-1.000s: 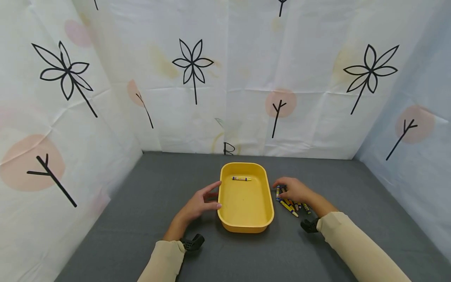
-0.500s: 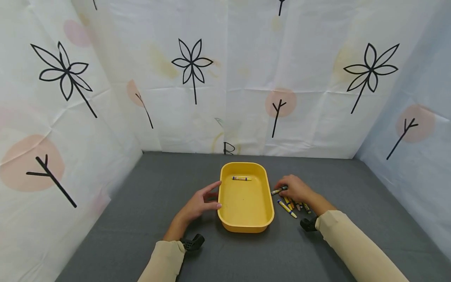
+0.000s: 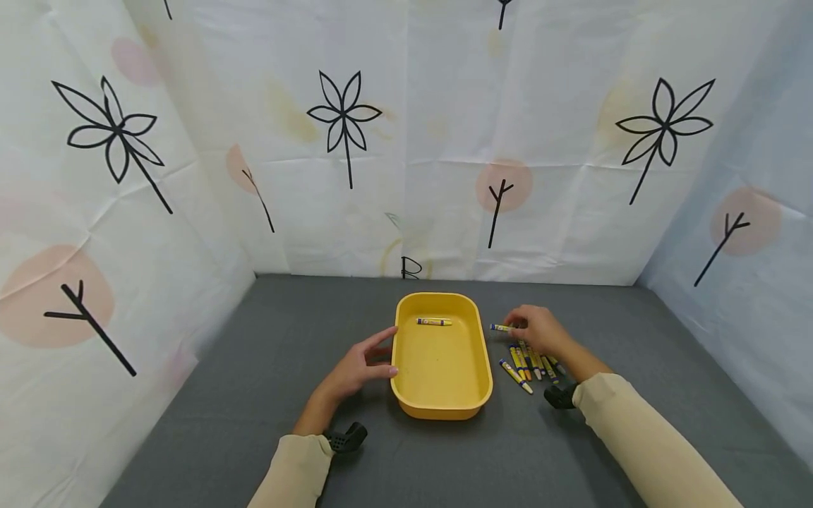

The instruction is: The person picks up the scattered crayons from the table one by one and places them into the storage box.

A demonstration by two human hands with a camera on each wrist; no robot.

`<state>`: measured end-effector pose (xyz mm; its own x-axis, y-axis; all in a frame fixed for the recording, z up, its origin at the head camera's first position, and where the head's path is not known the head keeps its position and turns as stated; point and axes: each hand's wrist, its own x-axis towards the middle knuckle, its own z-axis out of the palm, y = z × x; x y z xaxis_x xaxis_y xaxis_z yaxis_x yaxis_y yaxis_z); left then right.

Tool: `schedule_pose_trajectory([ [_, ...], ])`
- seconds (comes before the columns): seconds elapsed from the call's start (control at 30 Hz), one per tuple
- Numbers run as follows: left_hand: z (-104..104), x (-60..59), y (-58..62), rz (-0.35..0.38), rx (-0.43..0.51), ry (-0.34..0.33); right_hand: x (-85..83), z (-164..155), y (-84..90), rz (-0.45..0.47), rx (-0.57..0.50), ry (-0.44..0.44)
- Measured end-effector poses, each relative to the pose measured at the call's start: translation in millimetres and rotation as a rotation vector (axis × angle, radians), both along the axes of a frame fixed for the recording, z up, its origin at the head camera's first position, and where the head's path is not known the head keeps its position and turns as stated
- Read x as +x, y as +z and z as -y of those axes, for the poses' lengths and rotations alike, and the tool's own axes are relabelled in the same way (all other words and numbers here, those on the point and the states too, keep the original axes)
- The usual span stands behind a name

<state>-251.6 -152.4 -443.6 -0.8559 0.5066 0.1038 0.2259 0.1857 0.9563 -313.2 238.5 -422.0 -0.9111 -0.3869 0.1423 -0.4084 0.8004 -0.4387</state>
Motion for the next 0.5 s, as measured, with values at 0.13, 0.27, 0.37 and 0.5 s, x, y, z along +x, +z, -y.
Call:
schedule_pose_trajectory([
  [0.13,2,-7.4,-14.0,-0.014,0.004,0.012,-4.7,3,11.3,-0.024,-0.039,-0.042],
  [0.27,3,-7.6,-17.6,-0.019,0.007,0.019,-11.3,8,26.2,-0.038,-0.070,-0.054],
  [0.37,3,-6.8,-17.3,-0.015,0.006,0.022,-16.0,15,38.0,-0.035,-0.103,-0.035],
  [0.5,1,-6.9,-16.9,-0.004,0.004,0.027,-19.5,30,53.3,-0.017,-0.135,0.003],
])
